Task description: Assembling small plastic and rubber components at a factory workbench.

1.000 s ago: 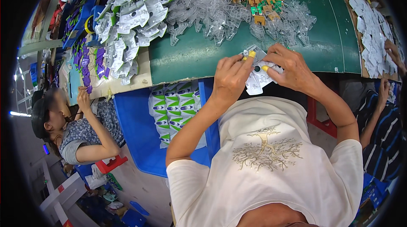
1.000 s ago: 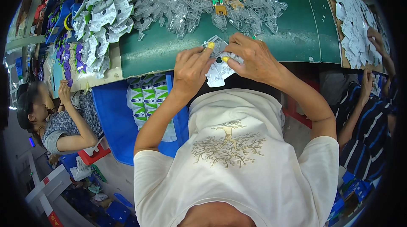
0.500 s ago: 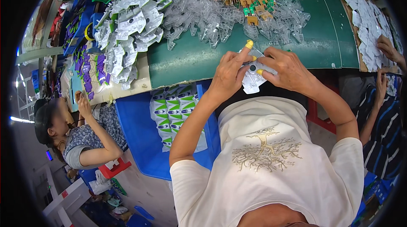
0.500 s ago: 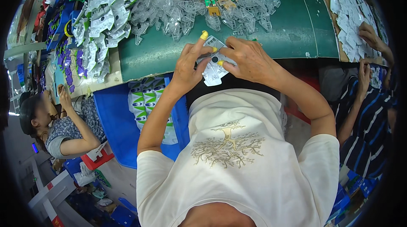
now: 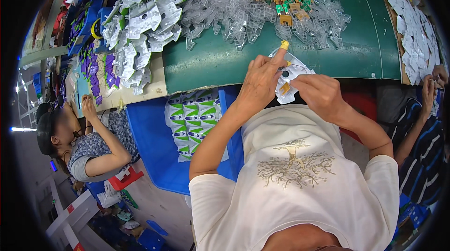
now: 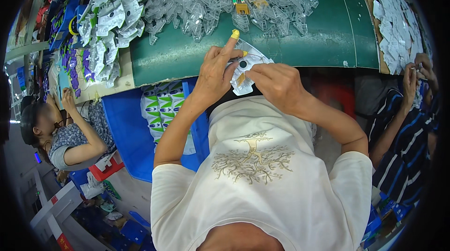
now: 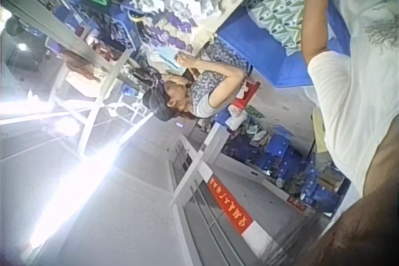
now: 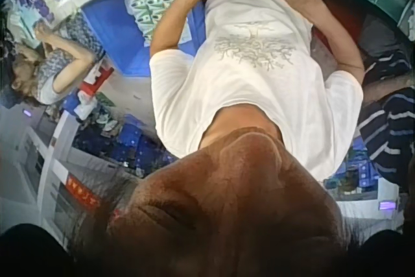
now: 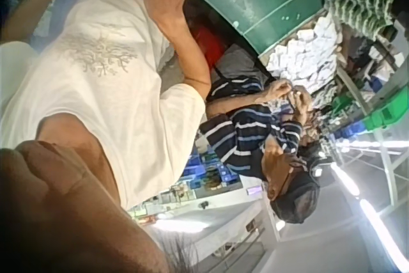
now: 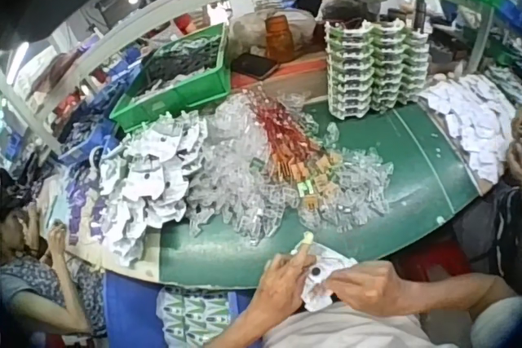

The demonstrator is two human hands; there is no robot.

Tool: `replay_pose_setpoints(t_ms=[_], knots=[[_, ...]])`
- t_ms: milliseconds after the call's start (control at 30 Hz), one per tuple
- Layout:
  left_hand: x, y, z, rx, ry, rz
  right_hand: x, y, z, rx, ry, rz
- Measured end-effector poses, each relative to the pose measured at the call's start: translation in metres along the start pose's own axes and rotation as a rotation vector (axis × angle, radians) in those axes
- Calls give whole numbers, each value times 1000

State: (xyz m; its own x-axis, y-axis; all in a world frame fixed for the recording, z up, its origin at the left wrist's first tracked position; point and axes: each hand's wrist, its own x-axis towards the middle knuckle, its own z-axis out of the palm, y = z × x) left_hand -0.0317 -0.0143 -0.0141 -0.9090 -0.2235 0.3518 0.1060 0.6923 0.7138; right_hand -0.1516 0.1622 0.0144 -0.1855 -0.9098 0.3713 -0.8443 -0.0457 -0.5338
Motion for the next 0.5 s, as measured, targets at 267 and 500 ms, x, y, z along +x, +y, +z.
replay_pose_setpoints(t_ms=[267,500], knots=[[1,-2,-3,-27,-3,-16,-8,8,-19,74,180,344],[54,21,-2,-125,116,57,-44,19,-14,346,286,520]])
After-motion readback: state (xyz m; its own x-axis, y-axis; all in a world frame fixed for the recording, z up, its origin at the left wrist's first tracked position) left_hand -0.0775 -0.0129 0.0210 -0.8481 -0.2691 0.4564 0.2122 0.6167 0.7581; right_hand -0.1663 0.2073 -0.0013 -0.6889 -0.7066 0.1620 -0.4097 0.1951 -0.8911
